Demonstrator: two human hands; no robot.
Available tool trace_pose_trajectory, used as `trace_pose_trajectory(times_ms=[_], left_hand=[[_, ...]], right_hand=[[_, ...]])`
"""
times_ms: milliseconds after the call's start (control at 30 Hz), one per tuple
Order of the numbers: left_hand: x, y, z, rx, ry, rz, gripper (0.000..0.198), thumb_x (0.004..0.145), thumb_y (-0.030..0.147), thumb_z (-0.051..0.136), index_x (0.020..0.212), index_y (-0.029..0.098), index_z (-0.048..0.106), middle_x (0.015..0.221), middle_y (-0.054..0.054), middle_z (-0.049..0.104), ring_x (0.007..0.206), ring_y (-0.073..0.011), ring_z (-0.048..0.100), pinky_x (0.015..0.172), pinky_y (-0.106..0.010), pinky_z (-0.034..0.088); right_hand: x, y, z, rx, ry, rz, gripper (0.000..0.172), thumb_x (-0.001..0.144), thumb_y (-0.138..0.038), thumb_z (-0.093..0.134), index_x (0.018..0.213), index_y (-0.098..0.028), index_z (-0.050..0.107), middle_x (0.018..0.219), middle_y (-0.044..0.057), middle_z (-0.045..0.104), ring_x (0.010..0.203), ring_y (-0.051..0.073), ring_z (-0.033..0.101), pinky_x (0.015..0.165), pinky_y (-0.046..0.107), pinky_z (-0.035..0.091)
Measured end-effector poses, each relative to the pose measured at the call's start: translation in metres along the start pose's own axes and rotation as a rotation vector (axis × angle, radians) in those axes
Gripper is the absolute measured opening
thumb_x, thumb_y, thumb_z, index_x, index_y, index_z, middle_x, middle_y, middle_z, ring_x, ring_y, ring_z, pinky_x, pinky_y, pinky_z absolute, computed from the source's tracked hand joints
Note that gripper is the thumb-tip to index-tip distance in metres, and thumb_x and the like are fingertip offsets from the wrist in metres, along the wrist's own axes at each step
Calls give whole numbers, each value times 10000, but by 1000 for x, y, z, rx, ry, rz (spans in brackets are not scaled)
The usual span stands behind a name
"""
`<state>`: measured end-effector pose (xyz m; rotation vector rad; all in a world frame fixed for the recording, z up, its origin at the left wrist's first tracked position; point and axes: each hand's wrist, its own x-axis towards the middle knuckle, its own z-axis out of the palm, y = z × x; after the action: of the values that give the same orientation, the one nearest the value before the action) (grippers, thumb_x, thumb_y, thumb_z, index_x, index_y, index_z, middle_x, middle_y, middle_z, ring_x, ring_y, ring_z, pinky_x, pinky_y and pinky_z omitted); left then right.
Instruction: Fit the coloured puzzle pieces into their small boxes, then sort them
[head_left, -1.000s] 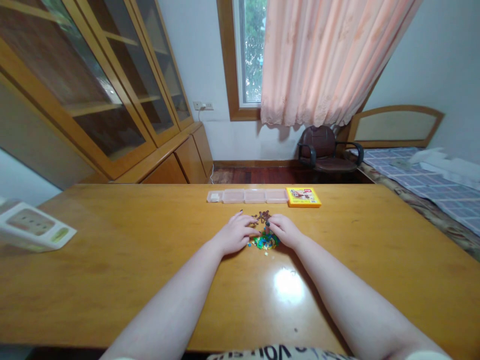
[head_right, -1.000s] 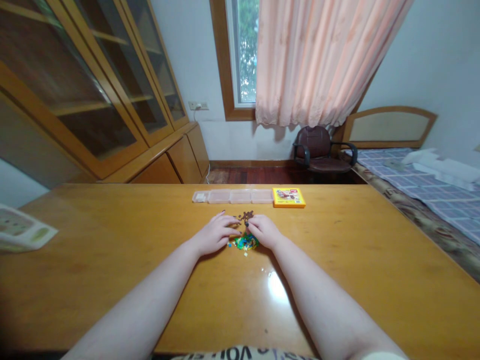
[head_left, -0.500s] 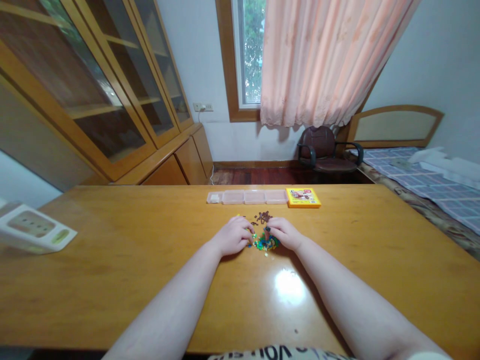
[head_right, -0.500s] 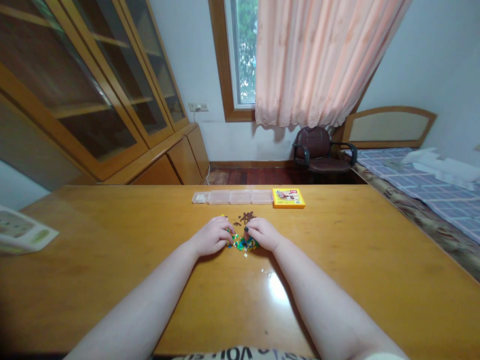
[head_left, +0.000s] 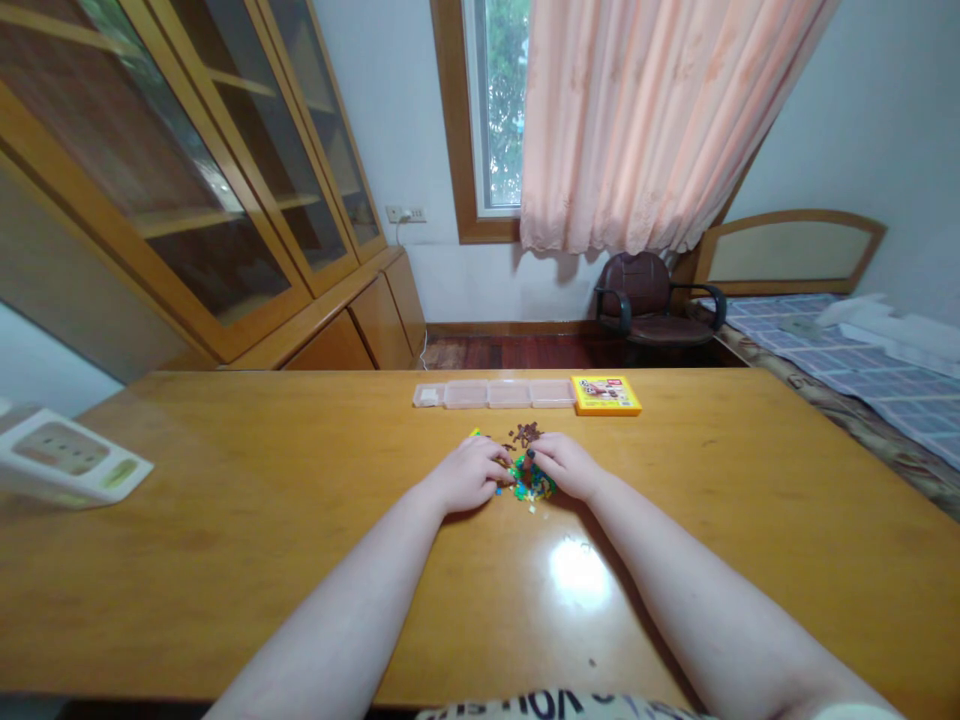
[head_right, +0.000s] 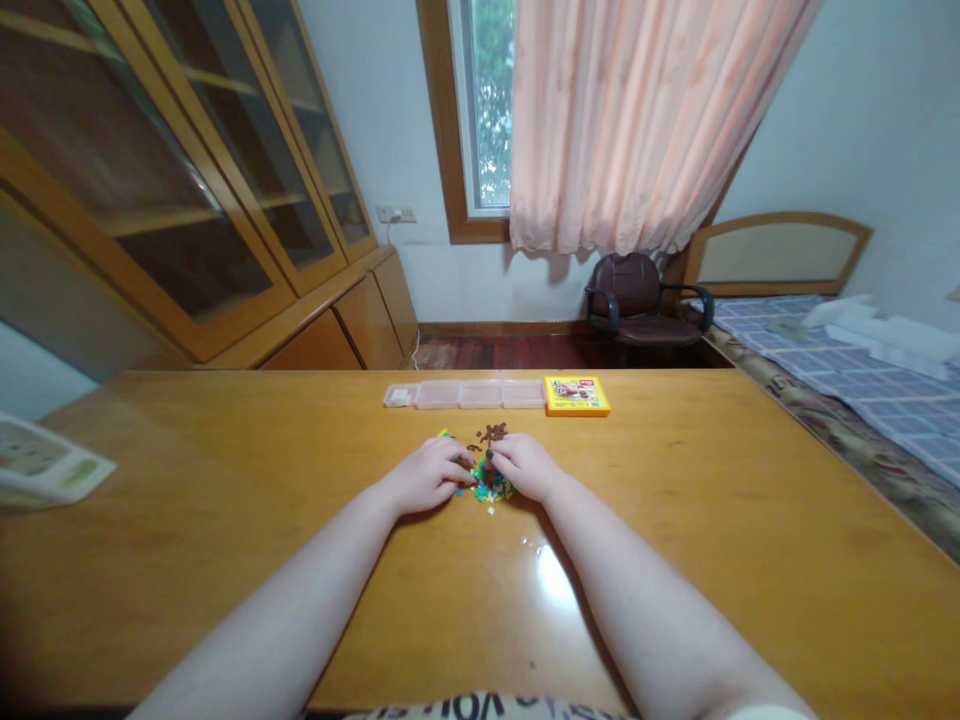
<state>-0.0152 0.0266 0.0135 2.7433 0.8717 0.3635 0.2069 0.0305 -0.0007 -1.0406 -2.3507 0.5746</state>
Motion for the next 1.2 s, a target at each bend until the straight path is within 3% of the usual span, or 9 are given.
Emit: trace_pose_trajectory(times_ms=[200,367,533,733,967,1200], left_hand=[[0,0,-1,9,19,-28,358,740,91,477,938,286,703,998,-23,632,980,-183,522,937,-388,366],[0,-1,1,25,7,-31,390,747,99,485,1020,303,676,1032,-20,629,1005,-185,517,954,-392,359],[0,-6,4,68,35,-65,329,765,108,494,947,287,702,1014,-18,635,981,-180,526,937,-377,371],[-1,-6,3,69,33,-39,330,765,105,508,962,291,697,1030,-14,634,990,-181,527,933,-372,365],[-1,-8,4,63,29,-44,287,762,97,514,866,273,715,1026,-8,642,999,-178,532,936,-372,359],[-1,-4,1,50,12,-1,294,775,112,519,921,289,705,1036,-9,641,1011,-179,526,952,-385,351]], right_hand=[[1,1,0,-41,60,31,310,903,-217,361,706,-160,593,668,30,550,666,158,478,650,264,352],[3,2,0,-95,18,5,325,910,-242,372,669,-167,577,646,26,544,660,157,471,641,267,331],[2,4,-1,-144,53,45,365,904,-228,363,618,-169,582,588,24,531,634,162,469,644,281,333],[1,1,-1,-19,-45,-149,256,891,-234,413,867,-190,664,760,40,624,770,182,512,728,293,367],[1,4,1,-144,21,-88,384,918,-258,365,610,-162,573,588,27,528,625,161,444,633,288,324],[0,2,0,-37,-81,-203,377,933,-290,353,722,-173,642,645,38,591,687,171,483,695,294,345]])
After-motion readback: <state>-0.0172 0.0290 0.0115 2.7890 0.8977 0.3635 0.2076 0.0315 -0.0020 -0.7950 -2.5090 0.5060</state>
